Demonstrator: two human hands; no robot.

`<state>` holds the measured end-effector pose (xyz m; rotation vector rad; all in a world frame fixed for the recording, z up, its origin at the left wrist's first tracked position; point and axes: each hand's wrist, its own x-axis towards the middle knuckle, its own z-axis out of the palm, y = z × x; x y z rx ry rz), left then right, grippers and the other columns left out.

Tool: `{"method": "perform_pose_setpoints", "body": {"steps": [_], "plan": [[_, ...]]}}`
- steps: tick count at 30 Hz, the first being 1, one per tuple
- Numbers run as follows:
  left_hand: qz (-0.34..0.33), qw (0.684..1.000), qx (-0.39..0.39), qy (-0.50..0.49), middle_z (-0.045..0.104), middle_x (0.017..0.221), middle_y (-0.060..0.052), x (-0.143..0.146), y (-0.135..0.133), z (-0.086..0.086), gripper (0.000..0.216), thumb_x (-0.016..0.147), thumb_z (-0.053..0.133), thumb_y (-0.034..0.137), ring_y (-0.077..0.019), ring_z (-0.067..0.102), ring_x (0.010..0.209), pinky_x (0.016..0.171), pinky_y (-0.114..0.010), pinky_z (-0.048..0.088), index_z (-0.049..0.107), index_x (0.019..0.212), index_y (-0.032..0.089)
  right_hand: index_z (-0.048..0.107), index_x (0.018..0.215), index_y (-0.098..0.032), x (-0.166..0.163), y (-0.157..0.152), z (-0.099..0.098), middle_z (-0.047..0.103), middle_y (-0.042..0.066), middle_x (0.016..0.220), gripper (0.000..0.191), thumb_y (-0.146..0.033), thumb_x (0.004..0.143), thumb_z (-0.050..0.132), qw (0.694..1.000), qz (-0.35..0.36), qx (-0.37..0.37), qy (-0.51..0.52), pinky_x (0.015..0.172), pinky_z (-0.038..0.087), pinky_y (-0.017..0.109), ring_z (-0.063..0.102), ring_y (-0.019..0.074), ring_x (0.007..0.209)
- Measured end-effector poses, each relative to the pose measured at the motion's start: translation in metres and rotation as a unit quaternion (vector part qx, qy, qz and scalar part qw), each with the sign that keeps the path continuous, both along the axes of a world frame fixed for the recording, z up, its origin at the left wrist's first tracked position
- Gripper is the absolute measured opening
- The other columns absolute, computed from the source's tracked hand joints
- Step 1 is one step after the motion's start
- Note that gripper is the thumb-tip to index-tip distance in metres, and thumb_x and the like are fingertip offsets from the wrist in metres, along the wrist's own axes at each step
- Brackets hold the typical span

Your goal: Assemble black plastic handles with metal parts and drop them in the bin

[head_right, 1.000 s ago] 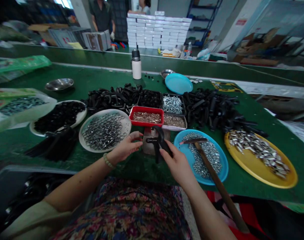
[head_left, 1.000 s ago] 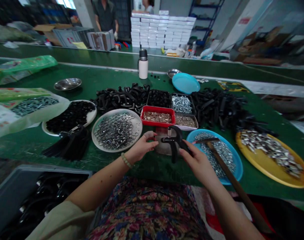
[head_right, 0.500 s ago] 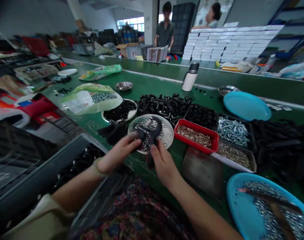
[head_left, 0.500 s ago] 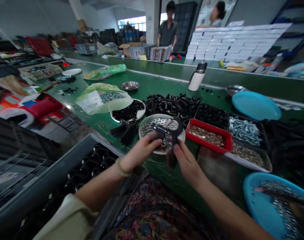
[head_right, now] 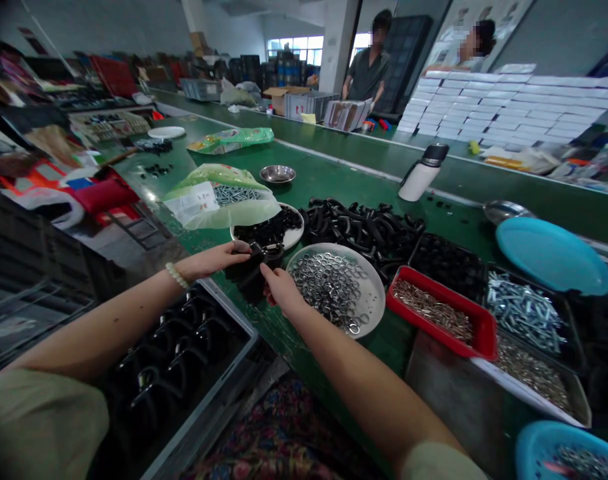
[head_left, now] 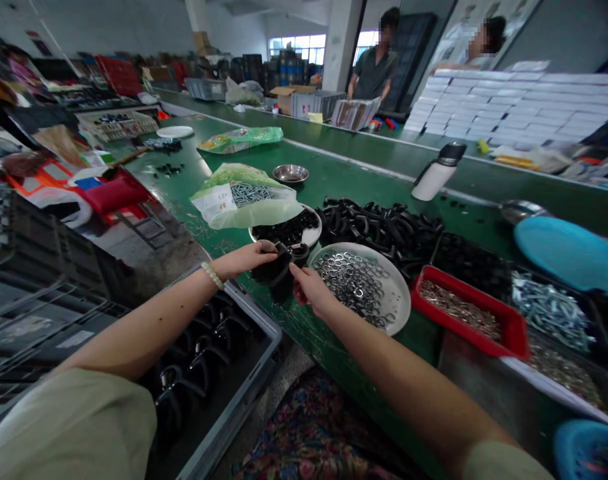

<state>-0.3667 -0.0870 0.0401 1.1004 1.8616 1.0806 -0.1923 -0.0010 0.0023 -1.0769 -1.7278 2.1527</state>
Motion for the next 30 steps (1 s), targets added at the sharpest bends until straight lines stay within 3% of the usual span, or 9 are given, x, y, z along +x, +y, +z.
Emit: {"method": "perform_pose_setpoints", "body": {"steps": [3,5,9,12,17,21,24,27,30], "plan": [[-0.015,0.986,-0.083,-0.142,0.072,0.092,-0.005,-0.021,-0.001,-0.003,0.051,0.064,0.071,0.061,-0.0188,0.06,0.081,0.069,-0.024,0.044,0.071,0.093,0.018,0.049,0.091,-0.02,0.009,0.001,-0.003,0.059,0.0,0.069,0.044,-0.062,0.08,0.06,0.993,-0.055,-0.106,-0.014,0.049,0.05,0.023,0.057,0.0112,0.054],[-0.026,0.96,-0.16,-0.228,0.072,0.082,-0.006,-0.036,0.003,-0.005,0.059,0.061,0.068,0.069,-0.0171,0.06,0.07,0.064,-0.025,0.043,0.072,0.088,0.016,0.05,0.106,-0.019,0.01,0.0,0.0,0.062,0.01,0.097,0.054,-0.063,0.076,0.062,0.98,-0.077,-0.182,-0.033,0.068,0.055,0.031,0.065,0.0181,0.084],[-0.085,0.901,-0.274,-0.326,0.067,0.062,-0.004,-0.043,0.022,-0.011,0.06,0.056,0.069,0.072,-0.0173,0.059,0.059,0.061,-0.027,0.045,0.07,0.077,0.016,0.041,0.128,-0.018,0.001,-0.003,0.007,0.041,0.023,0.139,0.082,-0.073,0.071,0.058,0.974,-0.069,-0.207,-0.064,0.087,0.051,0.041,0.044,0.0291,0.13],[-0.117,0.881,-0.3,-0.347,0.069,0.069,-0.008,-0.032,0.033,-0.013,0.055,0.057,0.073,0.067,-0.0234,0.064,0.07,0.065,-0.033,0.049,0.071,0.08,0.016,0.037,0.132,-0.019,-0.005,-0.004,0.006,0.033,0.024,0.145,0.088,-0.076,0.069,0.057,0.976,-0.061,-0.198,-0.069,0.087,0.05,0.047,0.035,0.0325,0.136],[-0.069,0.898,-0.272,-0.339,0.069,0.068,-0.007,-0.008,0.023,-0.022,0.055,0.059,0.068,0.071,-0.0253,0.066,0.076,0.073,-0.036,0.052,0.068,0.072,0.017,0.045,0.127,-0.023,0.003,0.0,-0.003,0.039,0.02,0.145,0.084,-0.073,0.062,0.065,0.987,-0.043,-0.149,-0.031,0.086,0.049,0.047,0.04,0.0341,0.132],[-0.021,0.906,-0.154,-0.395,0.07,0.074,-0.003,0.014,-0.016,-0.031,0.055,0.057,0.073,0.067,-0.0172,0.064,0.073,0.075,-0.028,0.051,0.068,0.078,0.017,0.052,0.123,-0.03,0.017,-0.009,0.009,0.053,0.009,0.137,0.071,-0.065,0.064,0.07,0.998,0.012,-0.065,0.025,0.09,0.047,0.047,0.048,0.0303,0.126],[0.042,0.907,-0.067,-0.413,0.072,0.081,-0.004,0.033,-0.064,-0.033,0.053,0.057,0.079,0.058,-0.015,0.064,0.074,0.073,-0.025,0.05,0.068,0.087,0.016,0.054,0.124,-0.026,0.018,-0.029,0.021,0.061,0.009,0.127,0.067,-0.057,0.068,0.072,0.995,0.089,-0.017,0.031,0.095,0.044,0.046,0.054,0.0286,0.121],[0.151,0.892,-0.031,-0.425,0.073,0.08,-0.005,0.054,-0.129,-0.039,0.053,0.056,0.081,0.053,-0.0174,0.066,0.075,0.072,-0.027,0.051,0.067,0.091,0.015,0.054,0.126,-0.023,0.013,-0.059,0.021,0.062,0.009,0.126,0.067,-0.053,0.069,0.073,0.977,0.2,0.001,0.077,0.104,0.039,0.044,0.055,0.0276,0.12],[0.321,0.844,-0.03,-0.429,0.071,0.069,-0.004,0.076,-0.213,-0.051,0.046,0.059,0.078,0.053,-0.0192,0.068,0.071,0.068,-0.027,0.053,0.066,0.082,0.016,0.049,0.136,-0.025,0.014,-0.087,0.007,0.054,0.008,0.138,0.075,-0.058,0.072,0.069,0.959,0.264,0.025,0.104,0.112,0.029,0.045,0.046,0.0277,0.13]]}}
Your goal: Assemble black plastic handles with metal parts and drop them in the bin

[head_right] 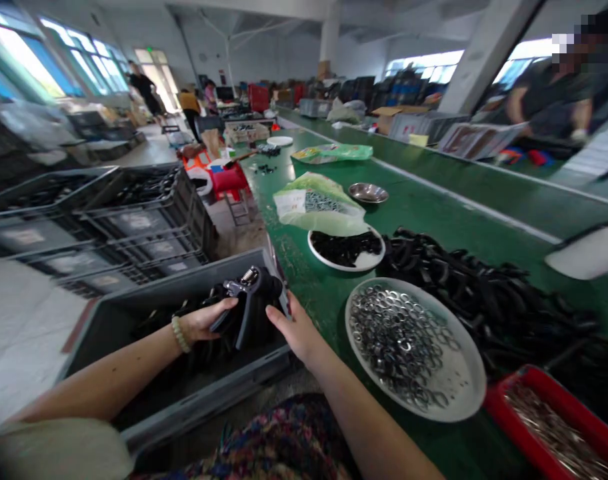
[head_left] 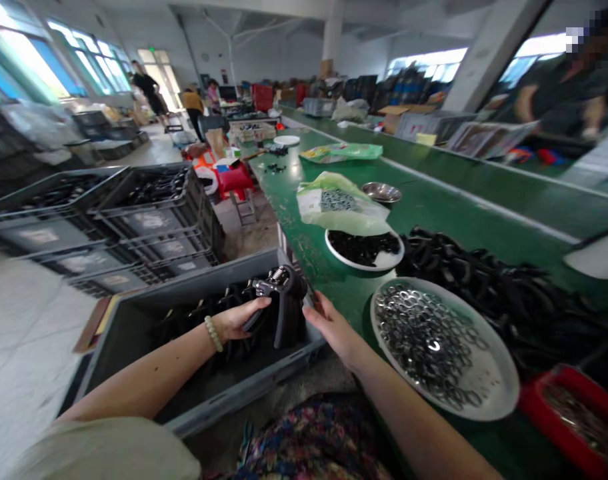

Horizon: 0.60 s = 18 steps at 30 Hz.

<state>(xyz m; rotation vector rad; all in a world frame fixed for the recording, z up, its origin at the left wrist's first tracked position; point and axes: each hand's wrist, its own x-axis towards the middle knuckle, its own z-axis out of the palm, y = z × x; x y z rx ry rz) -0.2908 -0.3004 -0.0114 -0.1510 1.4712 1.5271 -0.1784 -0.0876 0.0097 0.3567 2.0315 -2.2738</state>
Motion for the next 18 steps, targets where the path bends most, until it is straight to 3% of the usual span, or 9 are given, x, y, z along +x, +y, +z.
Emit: {"method": "perform_pose_setpoints", "body": {"steps": [4,8,11,14,18], "plan": [[0.17,0.979,-0.115,0.01,0.071,0.064,-0.004,0.031,-0.121,-0.018,0.039,0.06,0.079,0.047,-0.0205,0.069,0.069,0.063,-0.026,0.055,0.065,0.081,0.018,0.042,0.143,-0.026,0.018,-0.01,-0.018,0.036,0.011,0.152,0.083,-0.064,0.073,0.065,0.998,0.019,0.054,-0.036,0.116,0.021,0.047,0.031,0.0289,0.14],[0.222,0.961,-0.161,-0.022,0.075,0.079,-0.009,0.05,-0.209,-0.047,0.04,0.06,0.081,0.042,-0.0227,0.071,0.072,0.065,-0.028,0.057,0.068,0.086,0.015,0.043,0.14,-0.029,0.039,0.004,-0.023,0.04,0.013,0.149,0.079,-0.066,0.074,0.063,0.994,0.014,0.067,-0.084,0.112,0.03,0.049,0.035,0.0291,0.138],[0.242,0.953,-0.17,-0.061,0.075,0.082,-0.013,0.054,-0.241,-0.078,0.038,0.062,0.08,0.04,-0.0228,0.071,0.071,0.065,-0.029,0.058,0.069,0.084,0.012,0.048,0.135,-0.029,0.053,0.017,-0.026,0.044,0.012,0.146,0.07,-0.064,0.076,0.062,0.992,-0.015,0.077,-0.103,0.109,0.036,0.049,0.04,0.0286,0.135],[0.254,0.949,-0.169,-0.078,0.074,0.081,-0.013,0.055,-0.254,-0.106,0.033,0.066,0.076,0.041,-0.022,0.071,0.07,0.067,-0.028,0.057,0.068,0.08,0.012,0.054,0.127,-0.03,0.064,0.03,-0.032,0.045,0.01,0.145,0.062,-0.061,0.074,0.064,0.988,-0.047,0.09,-0.118,0.104,0.042,0.05,0.045,0.0298,0.131],[0.274,0.947,-0.148,-0.084,0.074,0.079,-0.013,0.052,-0.266,-0.118,0.032,0.076,0.067,0.046,-0.0224,0.071,0.073,0.071,-0.029,0.057,0.068,0.081,0.014,0.06,0.116,-0.03,0.077,0.047,-0.043,0.05,0.009,0.14,0.056,-0.059,0.069,0.07,0.979,-0.089,0.1,-0.152,0.099,0.048,0.048,0.05,0.0306,0.126]]}}
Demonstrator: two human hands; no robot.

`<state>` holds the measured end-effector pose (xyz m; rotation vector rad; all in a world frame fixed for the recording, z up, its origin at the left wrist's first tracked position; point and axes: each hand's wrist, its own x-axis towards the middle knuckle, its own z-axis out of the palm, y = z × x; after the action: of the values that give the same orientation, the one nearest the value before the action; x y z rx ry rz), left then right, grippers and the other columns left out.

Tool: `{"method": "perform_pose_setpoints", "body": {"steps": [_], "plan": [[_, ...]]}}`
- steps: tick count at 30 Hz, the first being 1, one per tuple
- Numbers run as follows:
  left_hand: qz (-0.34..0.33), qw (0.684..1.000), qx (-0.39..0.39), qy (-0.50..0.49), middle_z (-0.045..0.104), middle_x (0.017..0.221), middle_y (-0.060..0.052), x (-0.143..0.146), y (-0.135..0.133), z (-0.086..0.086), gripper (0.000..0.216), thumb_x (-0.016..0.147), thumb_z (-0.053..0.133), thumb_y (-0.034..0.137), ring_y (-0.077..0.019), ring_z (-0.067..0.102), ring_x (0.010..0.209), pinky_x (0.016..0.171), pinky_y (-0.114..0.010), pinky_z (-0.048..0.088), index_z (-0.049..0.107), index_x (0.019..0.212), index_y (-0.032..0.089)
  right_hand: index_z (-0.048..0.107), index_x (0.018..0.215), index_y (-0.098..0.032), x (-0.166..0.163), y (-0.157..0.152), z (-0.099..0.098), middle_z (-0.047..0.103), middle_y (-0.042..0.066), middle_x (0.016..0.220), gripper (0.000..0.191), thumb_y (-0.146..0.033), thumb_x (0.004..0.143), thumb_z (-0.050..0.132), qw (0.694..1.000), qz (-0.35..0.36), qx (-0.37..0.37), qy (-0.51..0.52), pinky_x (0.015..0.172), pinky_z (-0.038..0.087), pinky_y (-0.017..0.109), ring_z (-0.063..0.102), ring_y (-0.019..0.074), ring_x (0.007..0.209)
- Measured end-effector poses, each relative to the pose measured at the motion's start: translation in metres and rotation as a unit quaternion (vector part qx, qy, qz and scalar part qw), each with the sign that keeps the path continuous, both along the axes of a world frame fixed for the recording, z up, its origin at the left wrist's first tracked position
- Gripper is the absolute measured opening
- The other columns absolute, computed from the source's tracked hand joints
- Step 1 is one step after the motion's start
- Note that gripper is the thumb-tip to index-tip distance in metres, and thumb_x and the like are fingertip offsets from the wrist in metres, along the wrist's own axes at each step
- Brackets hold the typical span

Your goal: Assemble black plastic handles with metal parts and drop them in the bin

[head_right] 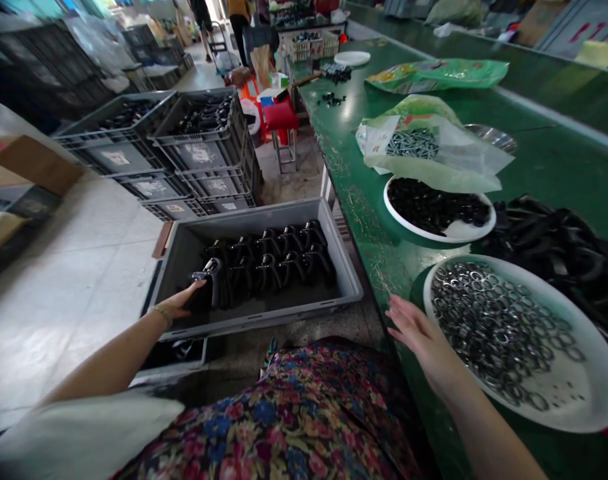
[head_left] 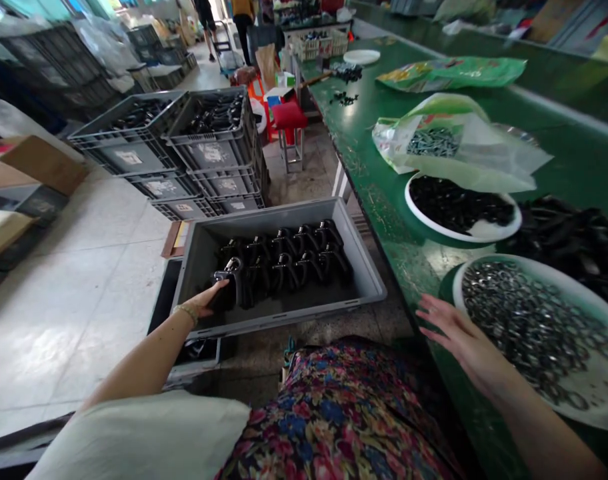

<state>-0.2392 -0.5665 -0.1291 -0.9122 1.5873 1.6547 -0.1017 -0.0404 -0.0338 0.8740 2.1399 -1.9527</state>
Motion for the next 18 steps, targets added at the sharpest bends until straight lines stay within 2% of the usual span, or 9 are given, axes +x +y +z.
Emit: {"method": "perform_pose_setpoints", "body": {"steps": [4,7,10,15,18], "plan": [[0.007,1.0,0.023,0.019,0.074,0.077,-0.012,-0.017,0.0,0.009,0.031,0.078,0.065,0.044,-0.0226,0.071,0.07,0.07,-0.03,0.057,0.069,0.086,0.014,0.065,0.104,-0.027,0.004,0.006,-0.007,0.058,0.01,0.13,0.056,-0.062,0.061,0.073,0.999,-0.042,0.006,0.001,0.091,0.055,0.046,0.056,0.0324,0.119],[-0.004,0.998,0.054,0.04,0.075,0.08,-0.011,-0.042,0.032,0.012,0.03,0.078,0.067,0.039,-0.0219,0.071,0.071,0.071,-0.029,0.057,0.069,0.093,0.013,0.067,0.1,-0.025,0.003,0.003,-0.01,0.06,0.01,0.126,0.055,-0.063,0.06,0.074,0.998,-0.055,0.009,0.018,0.089,0.056,0.044,0.058,0.032,0.115],[-0.024,0.993,0.099,0.055,0.074,0.081,-0.011,-0.078,0.096,0.007,0.03,0.081,0.064,0.039,-0.02,0.071,0.07,0.07,-0.028,0.057,0.068,0.093,0.012,0.068,0.099,-0.024,0.005,0.0,-0.01,0.061,0.01,0.124,0.055,-0.061,0.06,0.076,0.998,-0.061,0.003,0.025,0.088,0.056,0.043,0.059,0.0313,0.113],[-0.067,0.981,0.167,0.066,0.074,0.079,-0.011,-0.142,0.225,-0.006,0.033,0.083,0.062,0.042,-0.0193,0.07,0.066,0.068,-0.029,0.058,0.067,0.093,0.011,0.069,0.102,-0.023,0.025,0.008,-0.007,0.062,0.012,0.125,0.056,-0.06,0.061,0.076,0.996,-0.086,-0.006,0.019,0.087,0.057,0.042,0.06,0.0313,0.112],[-0.099,0.974,0.194,0.065,0.074,0.08,-0.012,-0.17,0.284,-0.007,0.038,0.085,0.057,0.046,-0.0204,0.07,0.069,0.071,-0.031,0.058,0.067,0.096,0.011,0.07,0.105,-0.023,0.046,0.02,-0.002,0.062,0.012,0.126,0.053,-0.059,0.065,0.074,0.993,-0.114,0.005,0.025,0.087,0.057,0.043,0.061,0.0315,0.111]]}}
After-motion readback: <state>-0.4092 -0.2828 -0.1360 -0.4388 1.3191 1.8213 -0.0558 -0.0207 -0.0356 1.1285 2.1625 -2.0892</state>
